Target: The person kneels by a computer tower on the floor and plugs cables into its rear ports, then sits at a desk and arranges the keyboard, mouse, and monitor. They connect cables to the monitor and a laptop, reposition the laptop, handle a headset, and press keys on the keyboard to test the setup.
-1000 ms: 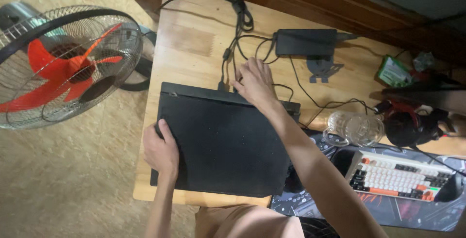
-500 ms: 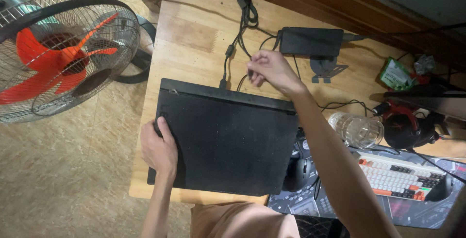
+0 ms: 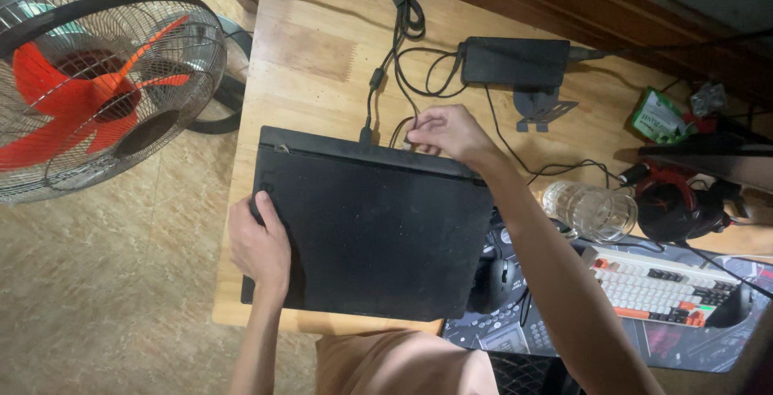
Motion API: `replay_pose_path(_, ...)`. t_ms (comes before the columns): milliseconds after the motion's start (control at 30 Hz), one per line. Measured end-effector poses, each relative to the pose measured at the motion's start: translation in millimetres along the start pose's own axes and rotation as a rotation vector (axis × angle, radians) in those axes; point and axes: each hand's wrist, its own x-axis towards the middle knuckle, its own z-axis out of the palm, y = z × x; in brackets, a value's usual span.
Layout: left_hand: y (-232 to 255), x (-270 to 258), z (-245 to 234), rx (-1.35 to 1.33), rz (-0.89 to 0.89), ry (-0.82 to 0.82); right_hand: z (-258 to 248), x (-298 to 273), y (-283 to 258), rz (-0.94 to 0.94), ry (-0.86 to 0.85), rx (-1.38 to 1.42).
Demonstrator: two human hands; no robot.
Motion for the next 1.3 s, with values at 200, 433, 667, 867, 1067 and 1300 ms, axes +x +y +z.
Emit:
replay_pose_path(200, -0.8, -0.2, 1.2, 0.004, 0.022, 0.006, -8.4, -7.3, -3.6, -0.013, -0.048, -0.040)
replay_pose_path(433, -0.9, -0.4, 3.7, 0.002, 0.003, 0.018, -8.8, 4.7, -21.5, 0.102, -0.121, -0.189)
replay_pose_path(667, 1.8, -0.3, 2.3, 0.017, 0.010, 0.021, -7.3, 7.9, -12.2, 0.117, -0.139, -0.220)
replay_pose_path(867, 2.3, -1.9, 2.8, 0.012, 0.015, 0.039, -7.1, 14.4, 13.1, 0.005, -0.155, -0.105)
replay_pose_path(1067, -2.7, -2.4, 4.7, 0.033, 0.057, 0.057, -5.8, -3.1, 21.3, -0.167, 0.003, -0.101)
replay_pose_path(1300, -11.9, -6.8, 8.6, 0.023, 0.076, 0.074, -18.1, -140.2, 59.9, -0.164, 0.541, -0.012)
